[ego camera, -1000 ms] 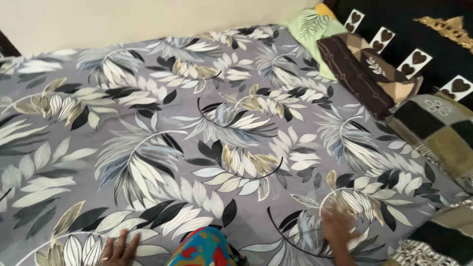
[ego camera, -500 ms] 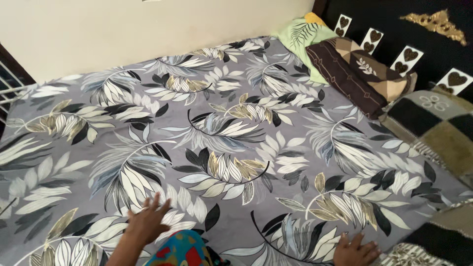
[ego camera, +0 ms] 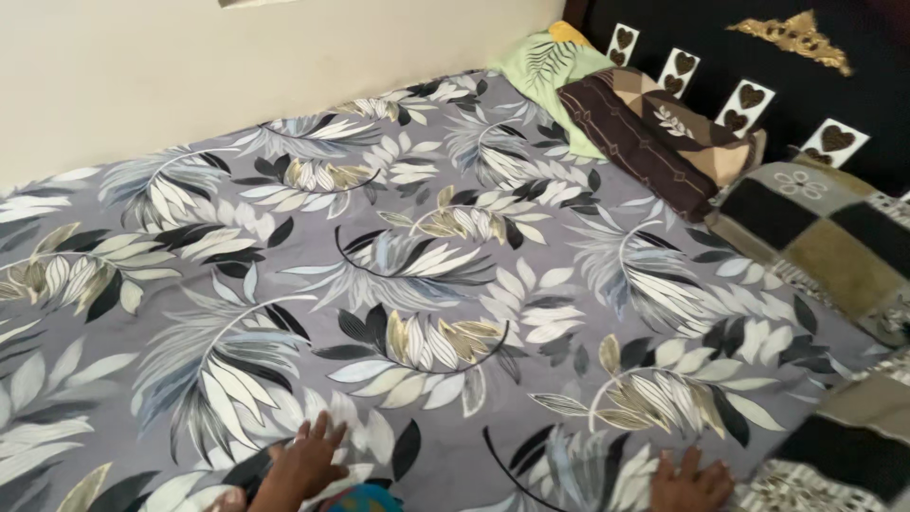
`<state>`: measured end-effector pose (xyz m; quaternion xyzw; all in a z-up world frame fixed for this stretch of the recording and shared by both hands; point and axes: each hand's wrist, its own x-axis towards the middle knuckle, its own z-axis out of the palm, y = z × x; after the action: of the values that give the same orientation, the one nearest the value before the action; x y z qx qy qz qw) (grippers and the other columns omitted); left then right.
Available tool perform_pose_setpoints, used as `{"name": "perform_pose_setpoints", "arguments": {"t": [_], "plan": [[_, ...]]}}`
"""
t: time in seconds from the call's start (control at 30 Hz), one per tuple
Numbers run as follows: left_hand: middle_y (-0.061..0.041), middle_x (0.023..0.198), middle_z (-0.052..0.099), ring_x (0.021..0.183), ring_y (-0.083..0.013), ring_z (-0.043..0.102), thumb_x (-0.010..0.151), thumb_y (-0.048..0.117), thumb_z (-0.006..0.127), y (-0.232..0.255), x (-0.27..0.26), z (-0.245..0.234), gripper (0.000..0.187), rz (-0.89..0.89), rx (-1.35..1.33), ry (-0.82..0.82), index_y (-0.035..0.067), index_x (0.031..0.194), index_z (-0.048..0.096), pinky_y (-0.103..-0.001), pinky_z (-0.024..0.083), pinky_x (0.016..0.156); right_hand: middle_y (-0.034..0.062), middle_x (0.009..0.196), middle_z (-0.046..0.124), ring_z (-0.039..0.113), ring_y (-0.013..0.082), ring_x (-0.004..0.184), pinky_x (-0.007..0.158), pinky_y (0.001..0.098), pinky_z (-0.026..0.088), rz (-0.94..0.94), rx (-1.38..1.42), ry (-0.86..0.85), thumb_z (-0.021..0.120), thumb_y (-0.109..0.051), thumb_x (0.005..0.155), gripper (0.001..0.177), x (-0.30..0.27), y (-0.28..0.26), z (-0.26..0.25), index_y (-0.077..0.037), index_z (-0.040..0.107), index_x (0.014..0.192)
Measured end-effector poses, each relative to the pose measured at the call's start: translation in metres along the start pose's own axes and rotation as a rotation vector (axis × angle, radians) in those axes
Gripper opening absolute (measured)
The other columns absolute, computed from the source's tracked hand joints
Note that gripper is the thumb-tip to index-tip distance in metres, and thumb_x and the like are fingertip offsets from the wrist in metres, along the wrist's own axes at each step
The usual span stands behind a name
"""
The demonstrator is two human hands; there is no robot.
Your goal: The person spreads a bedsheet over a mattress, smoothing it out by hand and tucking the edges under the mattress.
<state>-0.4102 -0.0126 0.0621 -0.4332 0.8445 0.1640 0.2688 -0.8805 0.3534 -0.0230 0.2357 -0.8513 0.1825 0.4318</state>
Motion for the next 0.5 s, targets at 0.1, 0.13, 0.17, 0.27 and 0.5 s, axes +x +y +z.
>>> {"name": "perform_pose_setpoints", "arguments": {"t": [0.1, 0.13, 0.17, 0.27, 0.5], "plan": [[-0.001, 0.174, 0.0, 0.159, -0.033, 0.013, 0.091, 0.057, 0.072, -0.045, 0.006, 0.028, 0.09, -0.022, -0.09, -0.014, 0.043, 0.162, 0.018, -0.08, 0.026, 0.109, 0.0406, 0.145, 0.054, 0.05, 0.0587, 0.133, 0.107, 0.0681, 0.044, 0.043, -0.168, -0.078, 0.067, -0.053, 0.102, 0.057, -0.005, -0.001, 0.012, -0.009, 0.069, 0.138], [0.007, 0.175, -0.005, 0.161, -0.0306, 0.008, 0.09, 0.057, 0.072, -0.061, 0.007, 0.036, 0.092, -0.023, -0.118, -0.006, 0.051, 0.161, 0.014, -0.083, 0.019, 0.11, 0.0406, 0.145, 0.054, 0.05, 0.0587, 0.133, 0.107, 0.0681, 0.044, 0.037, -0.172, -0.08, 0.067, -0.053, 0.102, 0.057, -0.006, 0.002, 0.017, -0.009, 0.069, 0.138], [0.007, 0.175, -0.005, 0.161, -0.0306, 0.008, 0.09, 0.057, 0.072, -0.083, 0.008, 0.043, 0.092, -0.021, -0.123, -0.011, 0.051, 0.161, 0.014, -0.083, 0.019, 0.11, 0.0393, 0.143, 0.053, 0.049, 0.0577, 0.133, 0.109, 0.0675, 0.044, 0.013, -0.174, -0.082, 0.068, -0.053, 0.1, 0.059, -0.008, 0.004, 0.022, -0.01, 0.069, 0.14], [0.009, 0.175, -0.008, 0.161, -0.0324, -0.001, 0.088, 0.073, 0.066, -0.157, 0.015, 0.058, 0.092, -0.229, -0.087, 0.105, 0.056, 0.159, 0.01, -0.086, 0.013, 0.107, 0.0368, 0.143, 0.05, 0.047, 0.0556, 0.134, 0.112, 0.0667, 0.042, 0.006, -0.199, -0.103, 0.067, -0.053, 0.097, 0.061, 0.0, 0.012, 0.021, -0.013, 0.067, 0.143], [0.011, 0.171, -0.019, 0.156, -0.0359, -0.017, 0.097, 0.068, 0.052, -0.231, 0.039, 0.085, 0.081, -0.265, -0.491, 0.098, 0.054, 0.159, 0.002, -0.09, -0.006, 0.099, 0.0281, 0.151, 0.042, 0.037, 0.0485, 0.141, 0.114, 0.0656, 0.029, 0.359, -0.326, -0.292, 0.06, -0.051, 0.098, 0.059, 0.013, -0.138, 0.029, -0.019, 0.056, 0.148]]}}
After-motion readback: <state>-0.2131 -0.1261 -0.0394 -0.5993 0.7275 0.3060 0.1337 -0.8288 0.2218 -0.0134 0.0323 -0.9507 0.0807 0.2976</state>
